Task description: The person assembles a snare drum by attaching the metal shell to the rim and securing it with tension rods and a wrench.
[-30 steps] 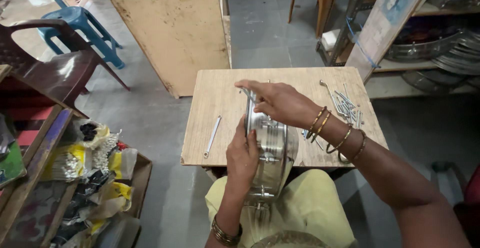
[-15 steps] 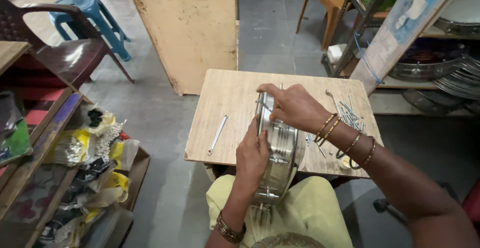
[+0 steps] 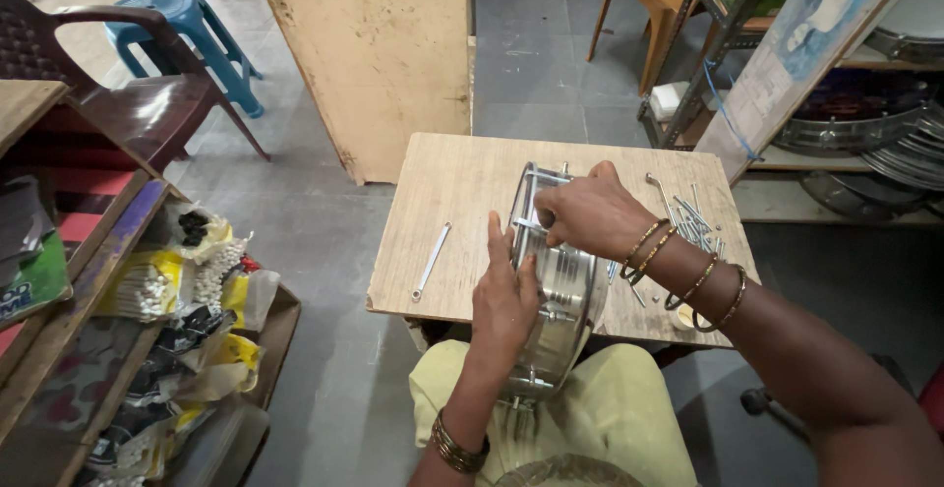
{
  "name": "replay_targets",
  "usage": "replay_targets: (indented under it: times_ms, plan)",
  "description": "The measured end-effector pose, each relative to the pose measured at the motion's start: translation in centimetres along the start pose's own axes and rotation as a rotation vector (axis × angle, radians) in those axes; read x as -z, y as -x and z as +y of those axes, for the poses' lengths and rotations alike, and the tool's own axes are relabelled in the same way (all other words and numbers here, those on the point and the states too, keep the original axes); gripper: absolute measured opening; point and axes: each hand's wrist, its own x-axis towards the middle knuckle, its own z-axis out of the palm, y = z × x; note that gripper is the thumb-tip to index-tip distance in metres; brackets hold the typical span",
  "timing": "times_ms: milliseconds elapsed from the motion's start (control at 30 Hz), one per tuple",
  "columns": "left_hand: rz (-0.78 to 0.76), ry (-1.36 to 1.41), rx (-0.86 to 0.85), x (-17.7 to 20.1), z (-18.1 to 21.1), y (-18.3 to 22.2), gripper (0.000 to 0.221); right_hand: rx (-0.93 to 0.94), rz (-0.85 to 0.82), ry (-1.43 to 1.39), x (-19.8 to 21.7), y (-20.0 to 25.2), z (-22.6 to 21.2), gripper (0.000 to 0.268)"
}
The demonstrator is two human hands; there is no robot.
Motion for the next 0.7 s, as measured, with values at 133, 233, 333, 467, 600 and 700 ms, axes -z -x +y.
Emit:
replay_targets:
  times_ms: [133, 233, 333, 467, 600, 700]
  plan:
    - [-0.143, -0.034, 0.273, 0.0, 1.1, -0.2, 0.061, -0.032, -0.030, -0.031, 0.0, 0.2, 0.8, 0.017]
    - [-0.092, -0.029, 0.166, 0.4, 1.6, -0.4, 0.055, 0.068, 0.162, -0.147, -0.2, 0.9, 2.1, 0.014]
    - [-0.112, -0.081, 0.177, 0.6, 1.6, -0.7, 0.054, 0.058, 0.214, -0.289, -0.7, 1.7, 3.6, 0.025]
    - [-0.148, -0.161, 0.322, 0.7, 1.1, -1.0, 0.056, -0.063, 0.261, -0.427, -2.8, 3.4, 7.0, 0.025]
    - [-0.039, -0.207, 0.098, 0.9, 0.6, -0.7, 0.053, -0.206, 0.354, -0.656, -8.4, 5.0, 12.6, 0.025]
    - [-0.029, -0.187, 0.173, 0.9, 1.3, -1.2, 0.054, -0.431, 0.373, -0.756, -15.5, 5.9, 17.6, 0.024]
